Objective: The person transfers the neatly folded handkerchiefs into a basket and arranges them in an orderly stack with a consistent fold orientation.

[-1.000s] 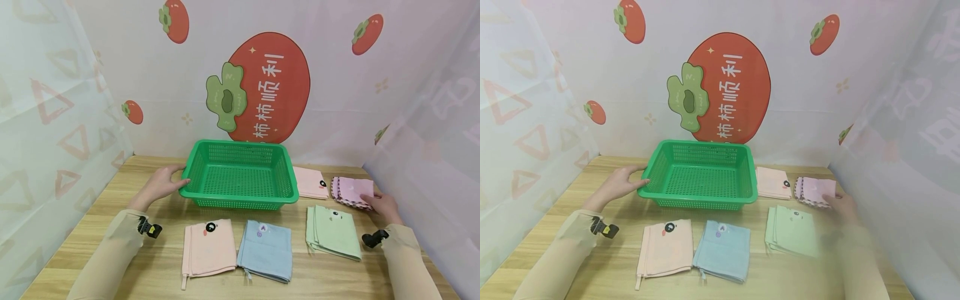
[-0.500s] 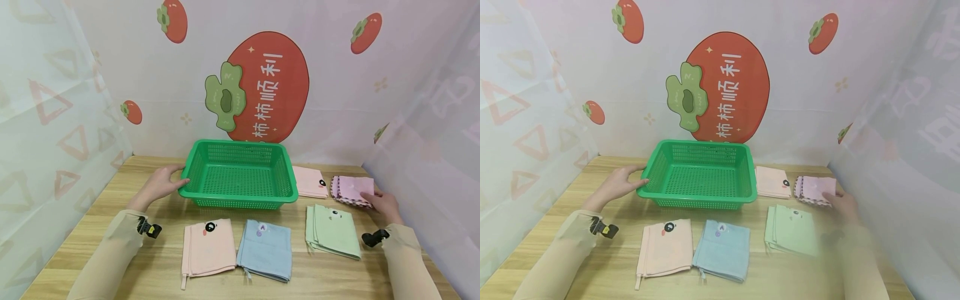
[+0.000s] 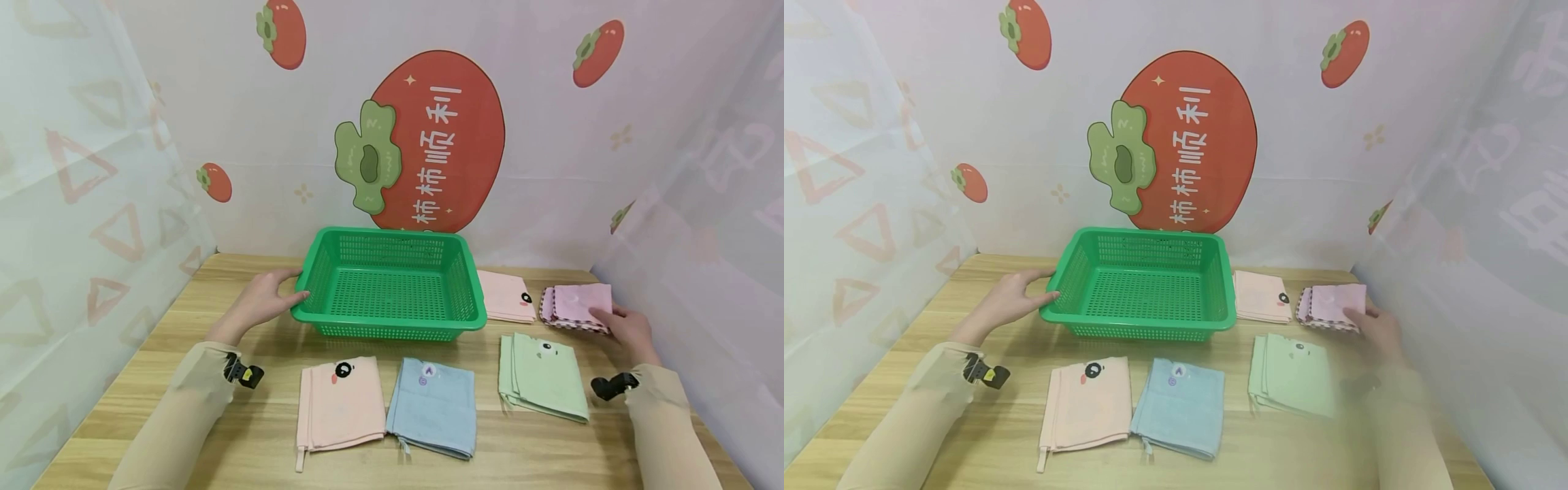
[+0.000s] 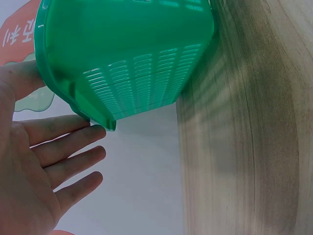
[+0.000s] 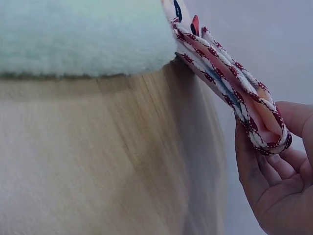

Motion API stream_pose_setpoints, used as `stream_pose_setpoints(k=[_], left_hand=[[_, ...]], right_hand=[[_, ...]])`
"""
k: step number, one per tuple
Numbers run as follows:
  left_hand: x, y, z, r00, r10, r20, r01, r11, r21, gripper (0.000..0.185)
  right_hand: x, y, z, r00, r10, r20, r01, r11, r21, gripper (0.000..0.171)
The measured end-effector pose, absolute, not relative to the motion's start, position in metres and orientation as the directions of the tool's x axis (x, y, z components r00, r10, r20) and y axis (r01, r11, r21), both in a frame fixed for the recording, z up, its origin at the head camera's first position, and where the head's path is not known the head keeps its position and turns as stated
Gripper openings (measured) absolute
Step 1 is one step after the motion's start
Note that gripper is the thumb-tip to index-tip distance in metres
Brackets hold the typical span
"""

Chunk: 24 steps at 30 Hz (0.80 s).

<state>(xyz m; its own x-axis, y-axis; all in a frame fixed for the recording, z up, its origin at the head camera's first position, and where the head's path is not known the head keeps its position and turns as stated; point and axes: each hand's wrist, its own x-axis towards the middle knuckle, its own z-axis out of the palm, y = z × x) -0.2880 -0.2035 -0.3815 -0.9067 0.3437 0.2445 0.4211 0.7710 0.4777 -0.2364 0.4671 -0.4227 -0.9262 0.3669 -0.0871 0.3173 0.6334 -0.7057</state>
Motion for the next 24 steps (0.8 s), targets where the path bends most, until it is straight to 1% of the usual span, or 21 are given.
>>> stream_pose_setpoints(k=[9, 17, 20, 24], left_hand=[[-0.288, -0.204, -0.381, -0.909, 0.341, 0.240, 0.416, 0.773, 0.479, 0.063], [-0.288, -0.205, -0.380, -0.909, 0.341, 0.238, 0.416, 0.767, 0.488, 0.062], [-0.288, -0.205, -0.380, -0.909, 0.343, 0.239, 0.417, 0.766, 0.489, 0.062], [-0.289, -0.205, -0.379, -0.908, 0.344, 0.240, 0.419, 0.769, 0.483, 0.062]], right_hand=[[-0.240, 0.469, -0.417, -0.925, 0.363, -0.108, 0.314, 0.576, -0.755, 0.082], [-0.238, 0.466, -0.406, -0.926, 0.363, -0.107, 0.311, 0.567, -0.763, 0.082], [-0.237, 0.465, -0.403, -0.930, 0.356, -0.091, 0.290, 0.558, -0.778, 0.082], [-0.236, 0.462, -0.399, -0.938, 0.344, -0.025, 0.236, 0.589, -0.773, 0.075]])
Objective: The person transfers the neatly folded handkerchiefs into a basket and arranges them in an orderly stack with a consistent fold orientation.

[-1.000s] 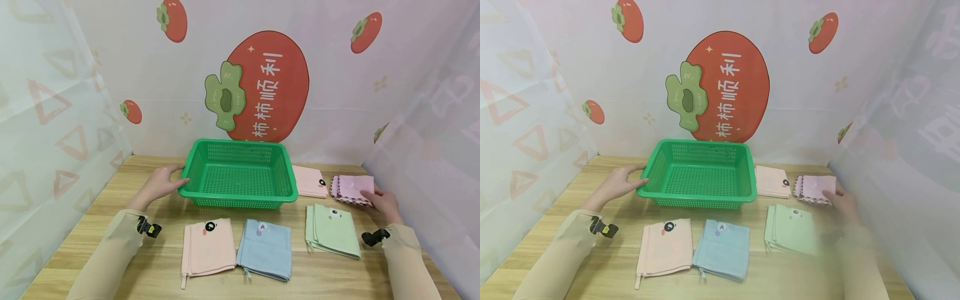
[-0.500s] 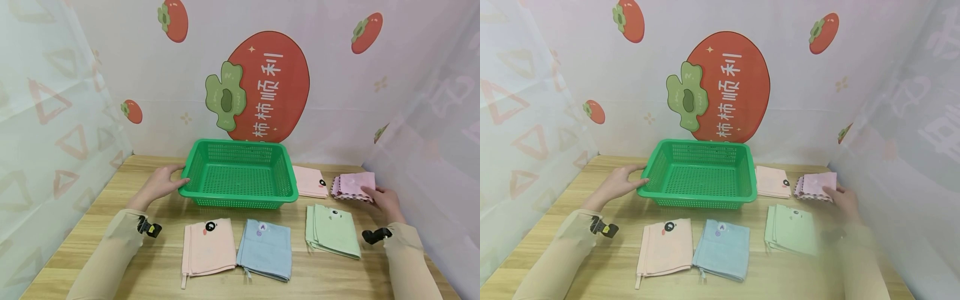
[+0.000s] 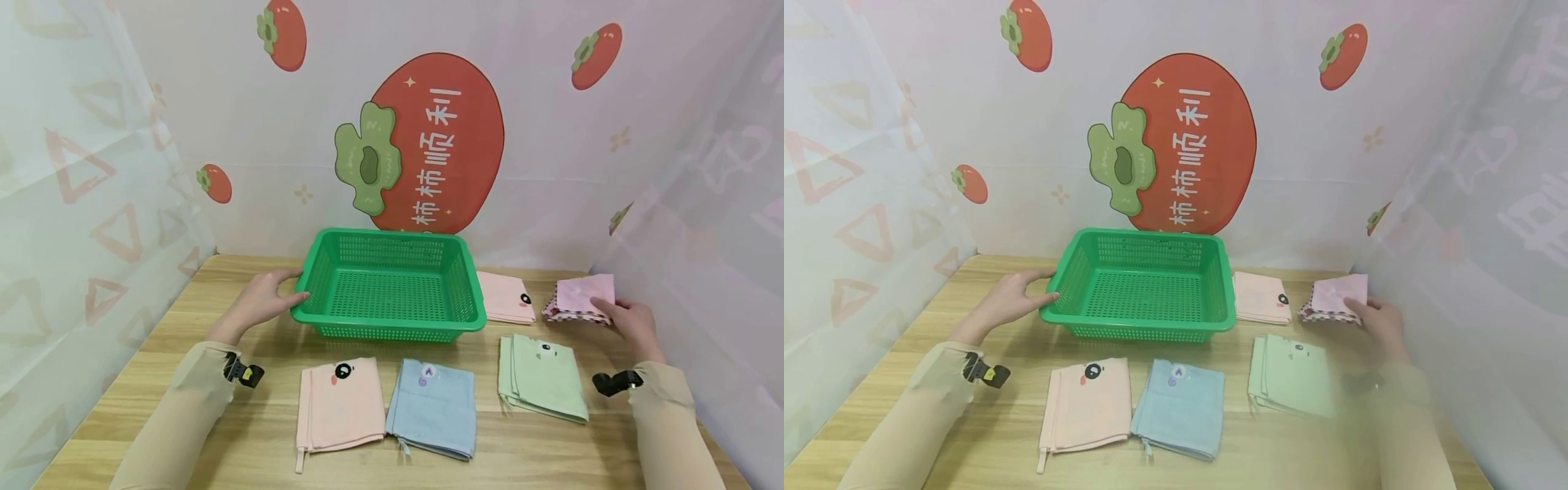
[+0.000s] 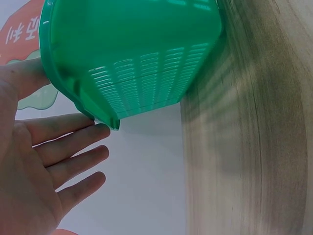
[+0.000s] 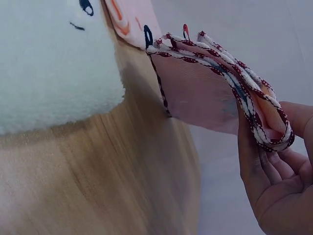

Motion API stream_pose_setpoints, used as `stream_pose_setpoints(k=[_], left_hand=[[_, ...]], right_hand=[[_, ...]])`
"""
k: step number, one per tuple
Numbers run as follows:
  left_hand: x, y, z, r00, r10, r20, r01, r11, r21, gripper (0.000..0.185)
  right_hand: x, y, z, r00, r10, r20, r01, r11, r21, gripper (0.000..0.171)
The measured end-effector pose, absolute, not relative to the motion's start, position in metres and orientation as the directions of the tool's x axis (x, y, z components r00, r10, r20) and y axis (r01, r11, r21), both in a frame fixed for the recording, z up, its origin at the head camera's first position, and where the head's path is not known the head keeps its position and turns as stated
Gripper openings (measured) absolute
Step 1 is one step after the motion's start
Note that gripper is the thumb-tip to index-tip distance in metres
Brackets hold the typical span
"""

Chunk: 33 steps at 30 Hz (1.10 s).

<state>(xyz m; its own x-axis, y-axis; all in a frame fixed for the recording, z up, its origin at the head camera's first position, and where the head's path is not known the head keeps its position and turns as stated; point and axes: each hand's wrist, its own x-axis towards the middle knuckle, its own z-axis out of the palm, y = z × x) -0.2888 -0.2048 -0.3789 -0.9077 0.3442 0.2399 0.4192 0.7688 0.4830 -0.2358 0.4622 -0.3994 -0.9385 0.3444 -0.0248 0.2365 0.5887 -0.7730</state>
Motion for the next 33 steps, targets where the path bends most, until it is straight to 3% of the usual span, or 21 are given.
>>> stream_pose_setpoints(k=[24, 27, 33], left_hand=[[-0.290, -0.205, -0.377, -0.910, 0.349, 0.226, 0.416, 0.772, 0.480, 0.062], [-0.290, -0.205, -0.376, -0.909, 0.349, 0.229, 0.417, 0.772, 0.480, 0.063], [-0.289, -0.206, -0.375, -0.912, 0.348, 0.216, 0.410, 0.775, 0.480, 0.063]], right_hand=[[-0.233, 0.443, -0.377, -0.945, 0.327, 0.026, 0.152, 0.507, -0.849, 0.078], [-0.233, 0.440, -0.374, -0.947, 0.319, 0.039, 0.129, 0.489, -0.863, 0.066], [-0.233, 0.433, -0.368, -0.952, 0.299, 0.068, 0.061, 0.403, -0.913, 0.020]])
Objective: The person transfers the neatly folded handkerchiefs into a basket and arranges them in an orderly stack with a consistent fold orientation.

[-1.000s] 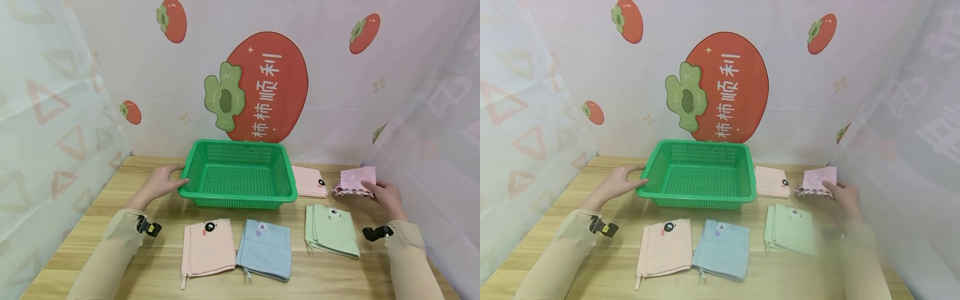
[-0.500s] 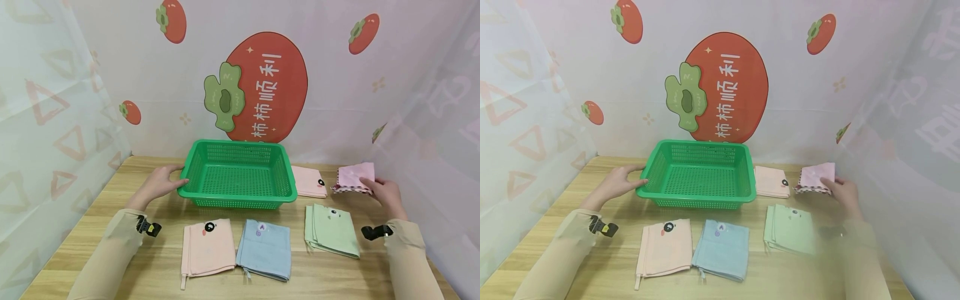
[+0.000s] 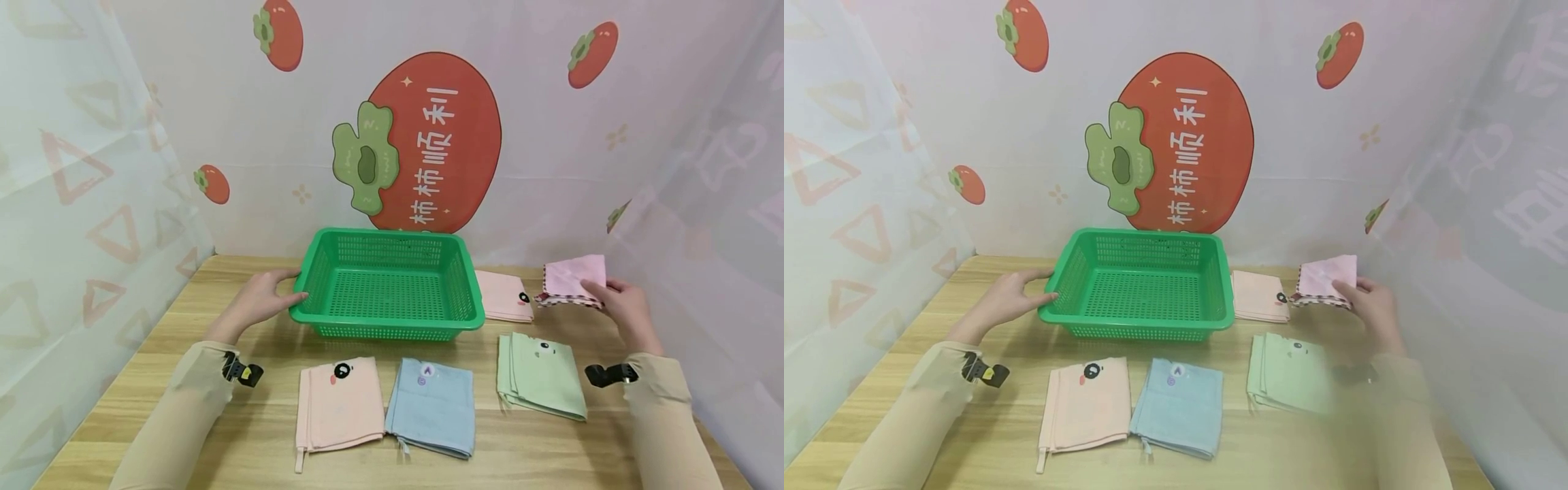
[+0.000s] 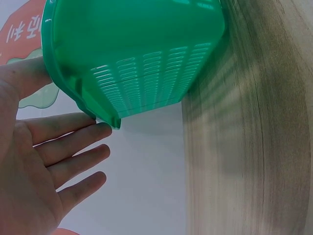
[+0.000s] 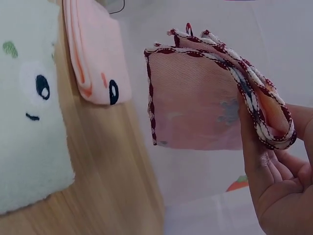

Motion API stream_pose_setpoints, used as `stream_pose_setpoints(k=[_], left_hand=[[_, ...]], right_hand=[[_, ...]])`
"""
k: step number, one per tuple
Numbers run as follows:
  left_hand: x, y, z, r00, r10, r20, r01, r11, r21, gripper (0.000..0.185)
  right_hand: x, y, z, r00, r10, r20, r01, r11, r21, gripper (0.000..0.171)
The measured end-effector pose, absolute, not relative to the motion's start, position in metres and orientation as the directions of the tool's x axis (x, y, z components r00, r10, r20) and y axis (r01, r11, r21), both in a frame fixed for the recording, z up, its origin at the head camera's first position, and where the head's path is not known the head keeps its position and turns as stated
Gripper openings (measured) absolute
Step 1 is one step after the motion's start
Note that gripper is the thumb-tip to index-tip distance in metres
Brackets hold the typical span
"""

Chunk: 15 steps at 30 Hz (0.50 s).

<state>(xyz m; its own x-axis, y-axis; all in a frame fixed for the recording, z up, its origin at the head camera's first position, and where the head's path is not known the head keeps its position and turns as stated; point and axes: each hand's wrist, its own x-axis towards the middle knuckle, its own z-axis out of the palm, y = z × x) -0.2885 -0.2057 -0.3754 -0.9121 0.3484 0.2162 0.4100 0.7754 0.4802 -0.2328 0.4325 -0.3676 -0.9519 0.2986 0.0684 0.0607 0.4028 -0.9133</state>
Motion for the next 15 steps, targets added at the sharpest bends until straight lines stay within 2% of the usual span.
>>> stream_pose_setpoints(k=[3, 7, 9, 15], left_hand=[[-0.288, -0.206, -0.376, -0.912, 0.348, 0.216, 0.409, 0.778, 0.477, 0.063], [-0.289, -0.206, -0.377, -0.912, 0.348, 0.218, 0.410, 0.778, 0.476, 0.063], [-0.289, -0.206, -0.377, -0.912, 0.347, 0.218, 0.409, 0.777, 0.479, 0.063], [-0.289, -0.206, -0.377, -0.912, 0.346, 0.218, 0.410, 0.775, 0.482, 0.064]], right_hand=[[-0.233, 0.428, -0.365, -0.950, 0.304, 0.076, 0.057, 0.405, -0.912, 0.021], [-0.235, 0.421, -0.360, -0.947, 0.312, 0.082, 0.073, 0.454, -0.888, 0.047], [-0.236, 0.418, -0.357, -0.947, 0.310, 0.083, 0.072, 0.457, -0.887, 0.050], [-0.238, 0.409, -0.350, -0.951, 0.295, 0.095, 0.027, 0.383, -0.923, 0.022]])
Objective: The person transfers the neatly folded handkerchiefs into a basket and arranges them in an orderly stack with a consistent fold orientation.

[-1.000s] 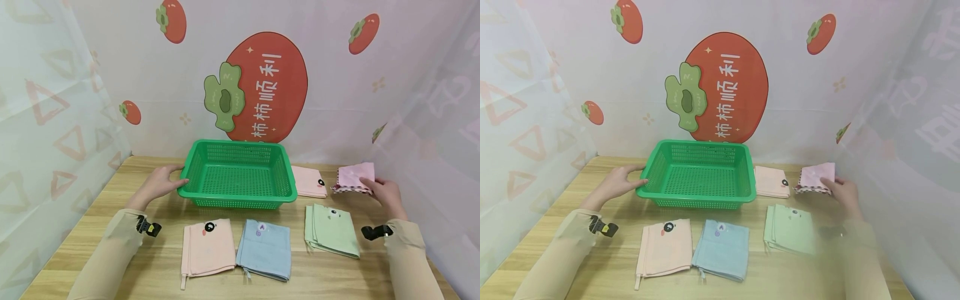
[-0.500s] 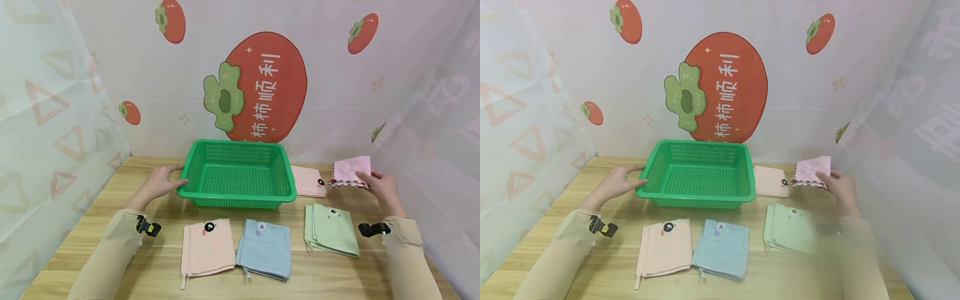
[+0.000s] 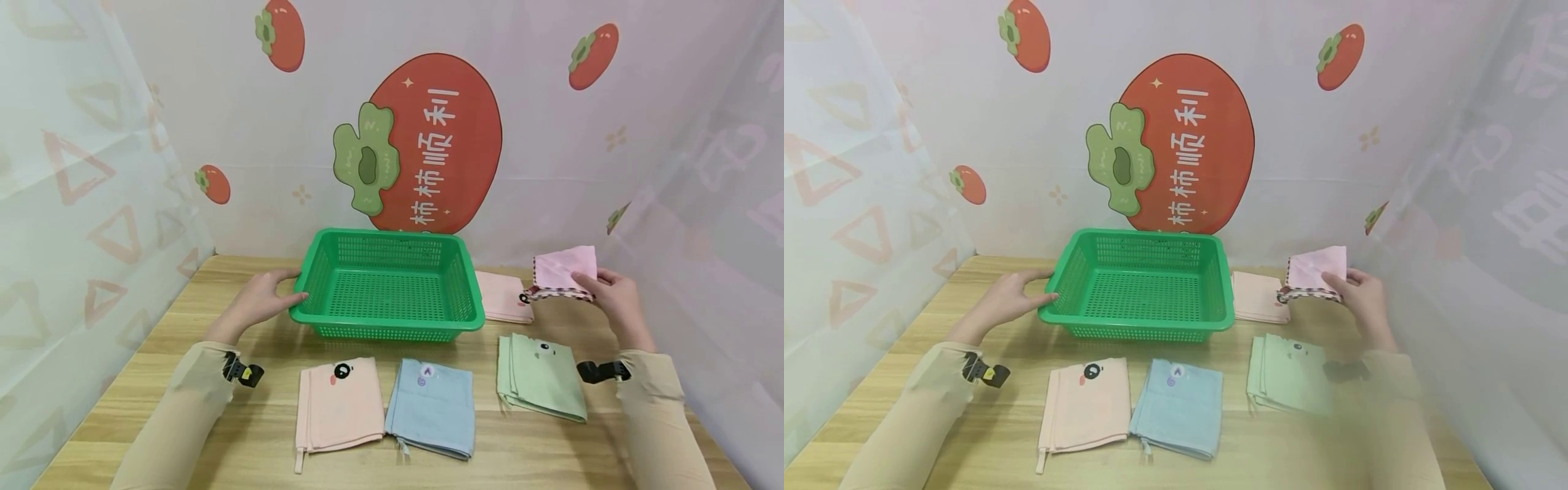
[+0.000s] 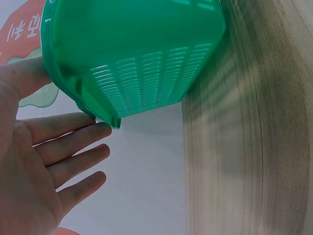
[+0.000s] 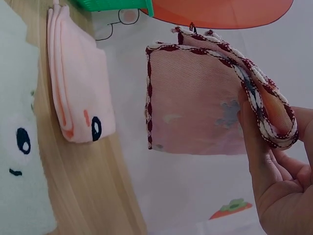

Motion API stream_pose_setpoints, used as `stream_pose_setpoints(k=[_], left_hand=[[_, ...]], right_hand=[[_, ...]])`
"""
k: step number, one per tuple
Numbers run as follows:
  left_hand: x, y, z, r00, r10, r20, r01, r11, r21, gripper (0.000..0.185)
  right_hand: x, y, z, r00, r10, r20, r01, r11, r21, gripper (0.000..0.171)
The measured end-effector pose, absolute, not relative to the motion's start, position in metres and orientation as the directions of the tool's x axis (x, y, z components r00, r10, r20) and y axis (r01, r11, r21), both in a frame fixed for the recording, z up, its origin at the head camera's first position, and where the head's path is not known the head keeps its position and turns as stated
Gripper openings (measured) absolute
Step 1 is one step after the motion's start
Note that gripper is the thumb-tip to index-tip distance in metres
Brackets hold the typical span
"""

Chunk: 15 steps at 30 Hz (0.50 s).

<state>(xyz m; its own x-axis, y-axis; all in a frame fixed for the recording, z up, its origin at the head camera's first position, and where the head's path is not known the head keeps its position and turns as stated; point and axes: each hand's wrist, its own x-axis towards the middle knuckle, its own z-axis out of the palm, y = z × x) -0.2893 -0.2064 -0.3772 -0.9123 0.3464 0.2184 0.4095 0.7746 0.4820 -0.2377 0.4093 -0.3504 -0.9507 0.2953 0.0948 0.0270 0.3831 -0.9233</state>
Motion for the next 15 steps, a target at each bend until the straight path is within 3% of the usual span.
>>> stream_pose_setpoints(k=[15], left_hand=[[-0.290, -0.207, -0.379, -0.913, 0.346, 0.217, 0.408, 0.773, 0.485, 0.064]], right_hand=[[-0.242, 0.386, -0.340, -0.944, 0.297, 0.145, 0.004, 0.449, -0.894, 0.017]])
